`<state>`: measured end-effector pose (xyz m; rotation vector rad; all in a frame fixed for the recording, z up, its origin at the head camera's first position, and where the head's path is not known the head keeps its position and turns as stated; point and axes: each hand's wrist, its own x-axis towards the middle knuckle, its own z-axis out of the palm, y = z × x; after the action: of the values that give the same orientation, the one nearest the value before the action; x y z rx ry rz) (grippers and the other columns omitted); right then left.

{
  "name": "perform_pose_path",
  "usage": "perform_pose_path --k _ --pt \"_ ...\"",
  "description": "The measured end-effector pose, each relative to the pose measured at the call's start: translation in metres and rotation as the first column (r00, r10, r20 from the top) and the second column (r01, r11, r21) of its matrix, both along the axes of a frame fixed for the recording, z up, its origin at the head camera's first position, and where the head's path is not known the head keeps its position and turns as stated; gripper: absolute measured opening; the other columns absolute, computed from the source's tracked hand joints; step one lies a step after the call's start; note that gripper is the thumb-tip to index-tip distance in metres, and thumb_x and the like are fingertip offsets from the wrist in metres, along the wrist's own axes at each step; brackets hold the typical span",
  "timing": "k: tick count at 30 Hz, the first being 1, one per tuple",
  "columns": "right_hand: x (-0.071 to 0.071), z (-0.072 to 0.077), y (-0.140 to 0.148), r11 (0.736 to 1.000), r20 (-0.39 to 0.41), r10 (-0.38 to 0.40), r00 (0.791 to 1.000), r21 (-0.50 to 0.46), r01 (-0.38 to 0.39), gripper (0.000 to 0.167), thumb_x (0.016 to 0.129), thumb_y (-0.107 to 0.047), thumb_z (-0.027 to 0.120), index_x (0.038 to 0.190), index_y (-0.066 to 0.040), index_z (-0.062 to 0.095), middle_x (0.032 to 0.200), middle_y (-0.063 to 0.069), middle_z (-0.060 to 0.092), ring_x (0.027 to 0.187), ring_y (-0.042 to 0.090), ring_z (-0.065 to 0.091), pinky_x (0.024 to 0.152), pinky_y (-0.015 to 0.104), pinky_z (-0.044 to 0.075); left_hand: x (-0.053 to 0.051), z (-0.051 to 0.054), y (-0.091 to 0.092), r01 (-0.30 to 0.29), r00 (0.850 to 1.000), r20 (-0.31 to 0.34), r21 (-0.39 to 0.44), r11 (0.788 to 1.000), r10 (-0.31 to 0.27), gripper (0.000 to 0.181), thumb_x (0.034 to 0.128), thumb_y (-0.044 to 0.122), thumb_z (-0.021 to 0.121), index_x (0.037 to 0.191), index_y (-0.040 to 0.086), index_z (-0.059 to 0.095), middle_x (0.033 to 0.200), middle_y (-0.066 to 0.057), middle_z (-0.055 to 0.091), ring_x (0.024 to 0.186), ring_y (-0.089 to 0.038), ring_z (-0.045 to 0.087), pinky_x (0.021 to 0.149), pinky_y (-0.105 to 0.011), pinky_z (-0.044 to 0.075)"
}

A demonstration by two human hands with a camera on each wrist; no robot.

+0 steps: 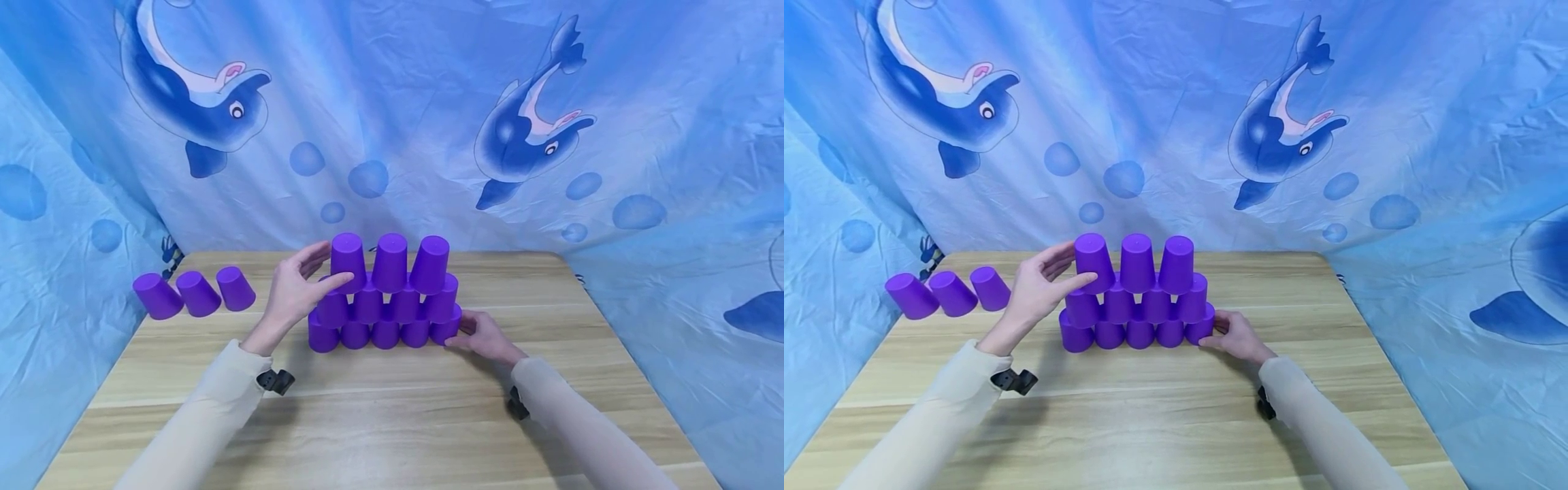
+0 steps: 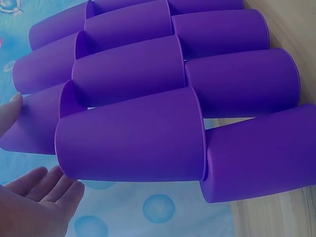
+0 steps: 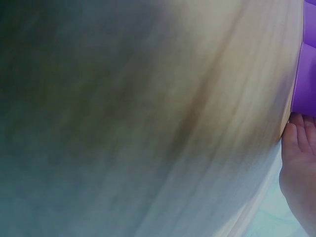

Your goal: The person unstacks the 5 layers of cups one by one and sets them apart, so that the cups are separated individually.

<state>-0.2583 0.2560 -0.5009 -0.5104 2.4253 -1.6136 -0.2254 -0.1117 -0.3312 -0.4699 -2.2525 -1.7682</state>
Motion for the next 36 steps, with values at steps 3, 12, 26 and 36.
perform_pose_path --k 3,12,26,36 --pt "-0.001 0.000 0.000 1.000 0.004 -0.001 1.000 -0.003 0.001 0.061 0.076 -0.008 0.081 0.131 -0.002 0.055 0.127 0.012 0.059 0.120 0.027 0.052 0.105 0.039 0.036 0.000 0.000 0.001 0.006 1.000 -0.001 0.004 1.000 -0.006 0.064 0.0759 0.008 0.081 0.131 -0.005 0.052 0.125 -0.020 0.058 0.117 -0.030 0.054 0.099 -0.033 0.043" --pt "0.000 0.003 -0.002 1.000 0.019 -0.003 1.000 -0.004 0.003 0.062 0.076 -0.003 0.080 0.132 0.000 0.053 0.128 0.013 0.058 0.121 0.027 0.051 0.105 0.039 0.035 0.000 0.000 0.004 0.019 1.000 0.015 0.000 1.000 -0.019 0.060 0.0762 0.009 0.082 0.129 -0.003 0.055 0.119 -0.019 0.062 0.113 -0.029 0.058 0.096 -0.034 0.046" --pt "0.002 0.005 -0.003 1.000 0.000 -0.008 1.000 0.016 0.008 0.059 0.076 -0.005 0.080 0.130 0.001 0.055 0.126 0.012 0.059 0.119 0.026 0.053 0.103 0.037 0.038 -0.010 -0.014 0.003 0.019 1.000 -0.002 0.014 1.000 -0.019 0.057 0.0780 0.009 0.080 0.128 -0.003 0.056 0.113 -0.021 0.063 0.107 -0.032 0.060 0.096 -0.043 0.046" --pt "0.002 0.004 -0.002 1.000 -0.008 0.014 1.000 0.001 -0.014 0.058 0.076 -0.003 0.079 0.129 0.001 0.055 0.125 0.013 0.060 0.118 0.026 0.054 0.104 0.037 0.038 -0.025 -0.031 -0.002 0.013 1.000 -0.016 0.046 0.999 -0.012 0.060 0.0750 0.024 0.084 0.126 0.004 0.060 0.109 -0.013 0.066 0.103 -0.024 0.062 0.094 -0.036 0.048"
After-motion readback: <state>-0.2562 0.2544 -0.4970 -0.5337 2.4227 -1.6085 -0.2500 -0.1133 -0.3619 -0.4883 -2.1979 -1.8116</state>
